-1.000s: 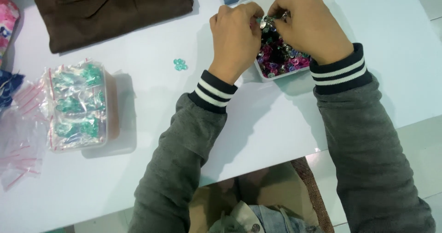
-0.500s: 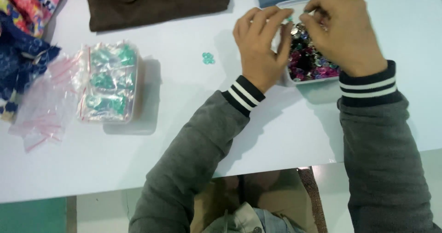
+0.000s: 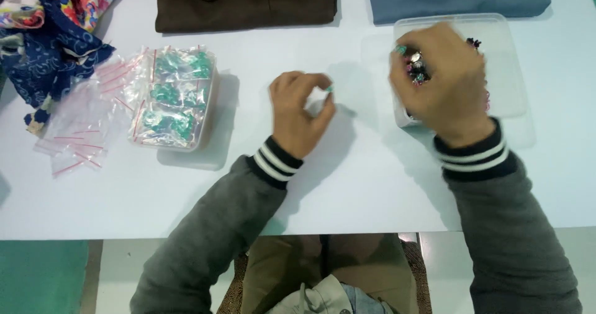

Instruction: Sorting small decorative items like beads and sequins from a container into individual plastic bags.

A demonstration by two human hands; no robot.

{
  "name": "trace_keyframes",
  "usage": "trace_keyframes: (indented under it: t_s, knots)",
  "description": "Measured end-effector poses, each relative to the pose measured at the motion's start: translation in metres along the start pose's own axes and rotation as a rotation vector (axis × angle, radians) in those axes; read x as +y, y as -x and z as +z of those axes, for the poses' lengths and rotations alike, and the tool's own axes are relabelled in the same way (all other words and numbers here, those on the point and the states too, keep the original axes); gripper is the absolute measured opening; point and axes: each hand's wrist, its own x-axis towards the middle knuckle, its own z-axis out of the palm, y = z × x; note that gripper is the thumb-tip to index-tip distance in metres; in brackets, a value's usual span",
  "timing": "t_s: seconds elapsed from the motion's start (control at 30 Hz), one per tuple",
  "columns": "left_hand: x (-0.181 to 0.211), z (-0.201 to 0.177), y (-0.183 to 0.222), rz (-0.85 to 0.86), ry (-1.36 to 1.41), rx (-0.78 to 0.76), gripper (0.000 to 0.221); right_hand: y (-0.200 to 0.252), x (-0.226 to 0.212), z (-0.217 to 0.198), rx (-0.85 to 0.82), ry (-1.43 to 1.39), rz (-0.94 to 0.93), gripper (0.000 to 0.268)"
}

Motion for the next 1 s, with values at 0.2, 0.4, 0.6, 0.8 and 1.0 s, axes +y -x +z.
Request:
trace_keyframes:
  t_s: [0.2,0.4,0.6,0.8,1.0]
  knots:
    - [-0.047,-0.027,0.016,-0.173,-0.122,-0.09,0.022,0.007,-0.055,0.052,0.022,-0.107,-0.063,0.013]
    - [-0.056,-0.024,0.018,-0.247,-0.155,-0.186,0.016,0.011,-0.054,0.088,-0.324,-0.328,0.29,0.009]
    - [-0.056,-0.019,0.011,-0.276,-0.174,-0.208,0.013,0.001,-0.057,0.098,-0.413,-0.373,0.376,0.011]
    - [-0.054,-0.02,0.009,-0.298,-0.138,-0.223,0.017,0.001,-0.055,0.106,-0.447,-0.408,0.411,0.012]
    - [-0.047,-0.027,0.007,-0.322,-0.169,-0.227,0.016,0.002,-0.056,0.102,-0.427,-0.418,0.446,0.012]
